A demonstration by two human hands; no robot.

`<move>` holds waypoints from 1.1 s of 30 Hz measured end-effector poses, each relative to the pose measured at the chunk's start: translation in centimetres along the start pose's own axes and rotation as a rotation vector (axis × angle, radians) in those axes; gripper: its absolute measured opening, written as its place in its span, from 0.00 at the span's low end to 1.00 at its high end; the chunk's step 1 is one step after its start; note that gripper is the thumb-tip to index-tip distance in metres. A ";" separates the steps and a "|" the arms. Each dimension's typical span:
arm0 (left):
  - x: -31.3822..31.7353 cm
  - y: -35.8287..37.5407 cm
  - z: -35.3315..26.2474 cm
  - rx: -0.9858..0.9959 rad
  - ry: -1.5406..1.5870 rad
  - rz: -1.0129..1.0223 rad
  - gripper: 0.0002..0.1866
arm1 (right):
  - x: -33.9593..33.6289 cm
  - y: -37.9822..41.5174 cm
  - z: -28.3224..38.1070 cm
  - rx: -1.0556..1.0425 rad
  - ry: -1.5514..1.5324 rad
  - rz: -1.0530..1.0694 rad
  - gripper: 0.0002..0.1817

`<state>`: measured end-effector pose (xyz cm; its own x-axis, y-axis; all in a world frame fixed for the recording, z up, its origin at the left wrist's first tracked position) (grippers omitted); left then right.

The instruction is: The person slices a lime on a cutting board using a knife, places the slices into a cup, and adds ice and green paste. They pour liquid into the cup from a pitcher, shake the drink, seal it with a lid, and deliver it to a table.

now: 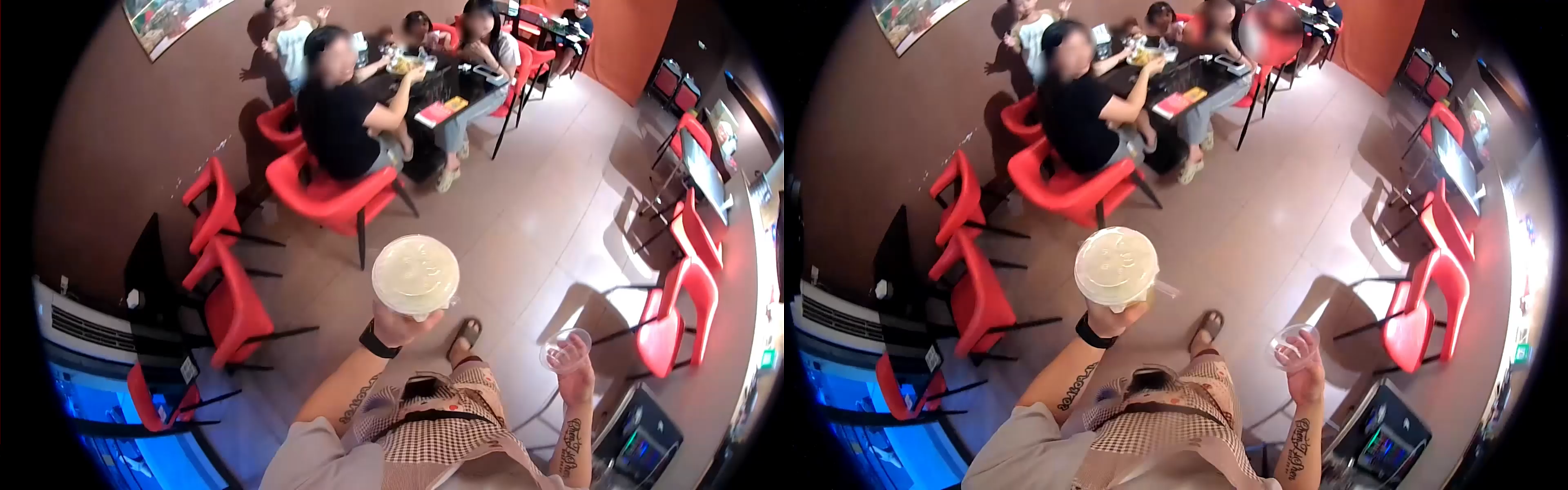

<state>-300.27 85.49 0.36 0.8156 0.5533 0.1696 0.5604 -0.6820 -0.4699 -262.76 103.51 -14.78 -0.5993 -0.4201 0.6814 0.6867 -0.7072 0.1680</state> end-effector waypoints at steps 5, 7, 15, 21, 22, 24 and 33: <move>0.6 -19.2 12.1 -0.003 -0.103 -0.022 0.38 | 3.0 -26.2 7.5 0.038 0.190 0.136 0.42; -0.5 -25.9 16.6 -0.006 -0.214 -0.083 0.41 | 5.9 -38.7 8.6 0.076 0.266 0.192 0.50; -6.7 -44.6 34.7 -0.018 -0.034 -0.211 0.52 | 13.1 -88.9 1.8 0.134 0.471 0.265 0.40; -9.1 -54.5 43.1 -0.192 -0.273 -0.220 0.42 | 19.7 -114.4 -7.6 0.061 0.695 0.413 0.43; -9.2 -55.3 45.2 -0.251 -0.278 -0.223 0.40 | 21.1 -117.6 -8.3 -0.033 0.904 0.474 0.45; -9.5 -55.2 47.8 -0.371 -0.506 -0.221 0.36 | 21.9 -121.8 -10.1 -0.106 1.131 0.574 0.49; -4.5 -62.8 52.2 -0.515 -0.990 -0.404 0.36 | 21.4 -121.3 -3.2 0.026 1.270 0.641 0.58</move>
<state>-346.67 150.83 -16.11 0.2263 0.7475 -0.6245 0.9284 -0.3596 -0.0940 -360.21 178.48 -22.85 -0.1331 -0.8850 -0.4462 0.9750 -0.1978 0.1015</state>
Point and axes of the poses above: each hand's wrist, its own y-axis away from the middle knuckle, its own x-axis out of the palm, z = x × y, the point moved 9 cm from there along -y, towards the middle knuckle, and after that the axes turned 7 degrees about z, right-handed, at the moved point
